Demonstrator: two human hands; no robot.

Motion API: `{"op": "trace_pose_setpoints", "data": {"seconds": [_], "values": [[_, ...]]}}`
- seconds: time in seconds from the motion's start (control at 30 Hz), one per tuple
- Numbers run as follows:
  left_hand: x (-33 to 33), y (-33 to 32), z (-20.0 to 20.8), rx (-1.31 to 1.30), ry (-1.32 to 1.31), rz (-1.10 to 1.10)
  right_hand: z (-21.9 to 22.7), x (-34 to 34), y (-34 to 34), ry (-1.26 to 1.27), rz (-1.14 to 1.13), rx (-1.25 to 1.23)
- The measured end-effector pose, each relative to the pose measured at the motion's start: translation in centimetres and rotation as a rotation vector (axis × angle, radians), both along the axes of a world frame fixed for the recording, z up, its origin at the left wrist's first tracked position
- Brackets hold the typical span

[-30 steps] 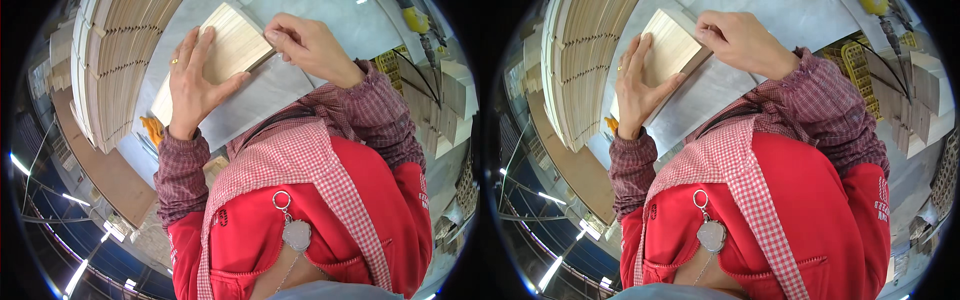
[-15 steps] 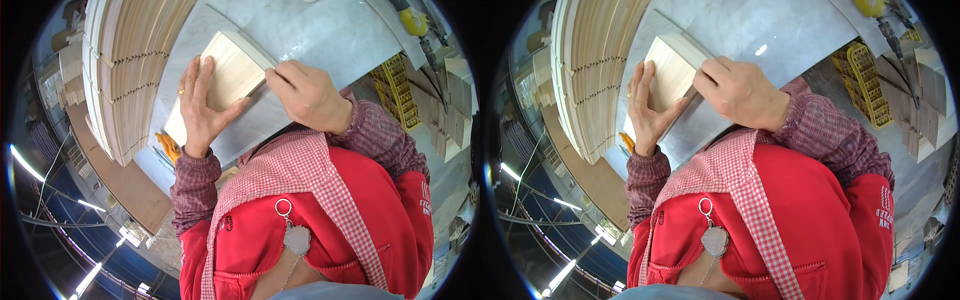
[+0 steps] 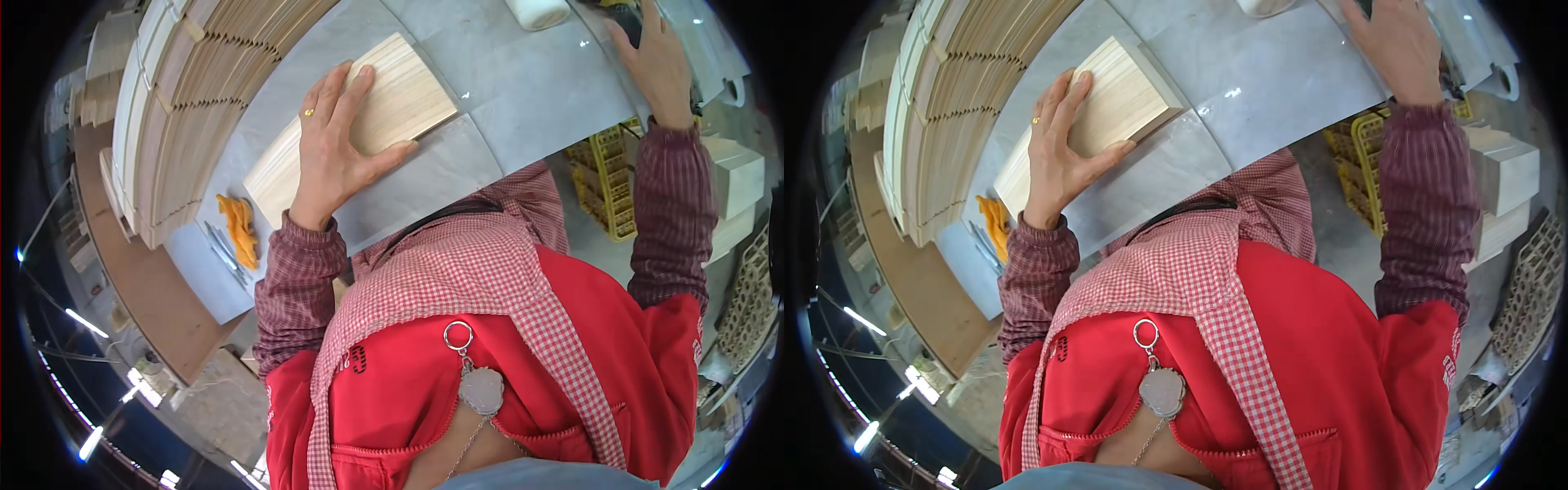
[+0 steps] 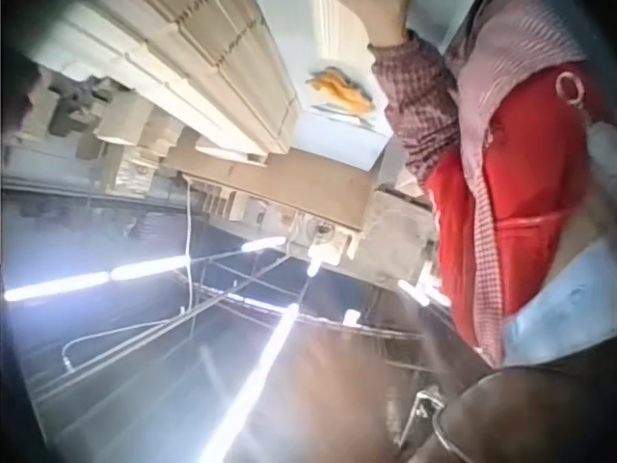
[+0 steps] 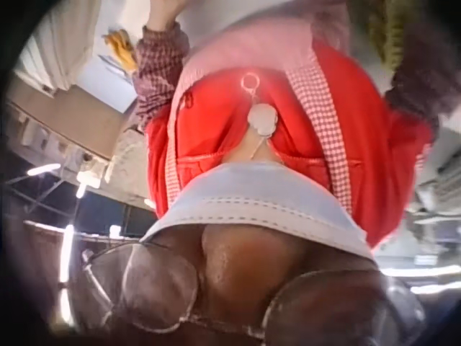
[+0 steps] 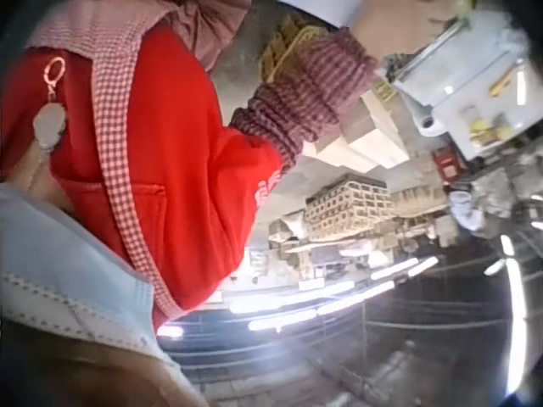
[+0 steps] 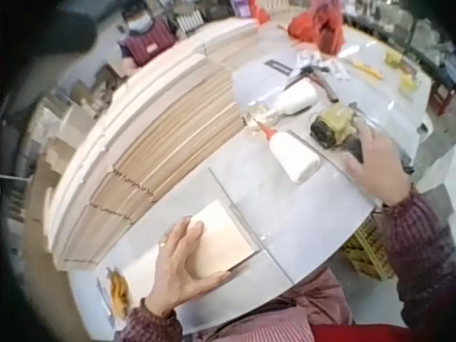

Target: Assembling wooden boxes by applying glue and using a pneumatic nail gun to join planks.

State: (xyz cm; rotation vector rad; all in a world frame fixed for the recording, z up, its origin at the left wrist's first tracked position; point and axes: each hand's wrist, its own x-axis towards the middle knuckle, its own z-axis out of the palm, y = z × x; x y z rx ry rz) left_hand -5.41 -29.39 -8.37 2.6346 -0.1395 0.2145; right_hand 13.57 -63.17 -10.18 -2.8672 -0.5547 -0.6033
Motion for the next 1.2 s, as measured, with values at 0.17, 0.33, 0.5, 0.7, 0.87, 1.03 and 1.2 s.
{"op": "trace_pose_setpoints", "data": {"seconds": [0.17, 0.33, 0.5, 0.7, 0.87, 1.03, 1.2], "values": [[0.4, -0.1, -1.0, -0.018, -0.075, -0.039, -1.3, 2.7, -1.1, 0.317, -0.238, -0.202], [0.7, 0.5, -1.2, 0.003, -0.155, -0.027, -1.8, 4.7, -4.1, 0.213, -0.198, -0.081], [-0.5, 1.4, -2.1, 0.050, -0.184, -0.014, 12.0, -6.3, 2.7, 0.771, -0.133, 0.148], [2.3, 0.6, -1.2, 0.109, -0.240, 0.012, 14.5, -10.3, 7.7, 0.866, 0.054, 0.210], [0.5, 0.9, -0.7, 0.084, -0.215, 0.065, 15.3, -11.8, 11.5, 0.930, 0.079, 0.078], [0.0, 0.7, -1.1, 0.045, -0.271, 0.085, 15.8, -11.2, 11.9, 0.930, -0.048, -0.007], [0.6, 1.1, -0.4, 0.091, -0.240, 0.055, 16.0, -10.4, 12.1, 0.894, 0.035, 0.121]]}}
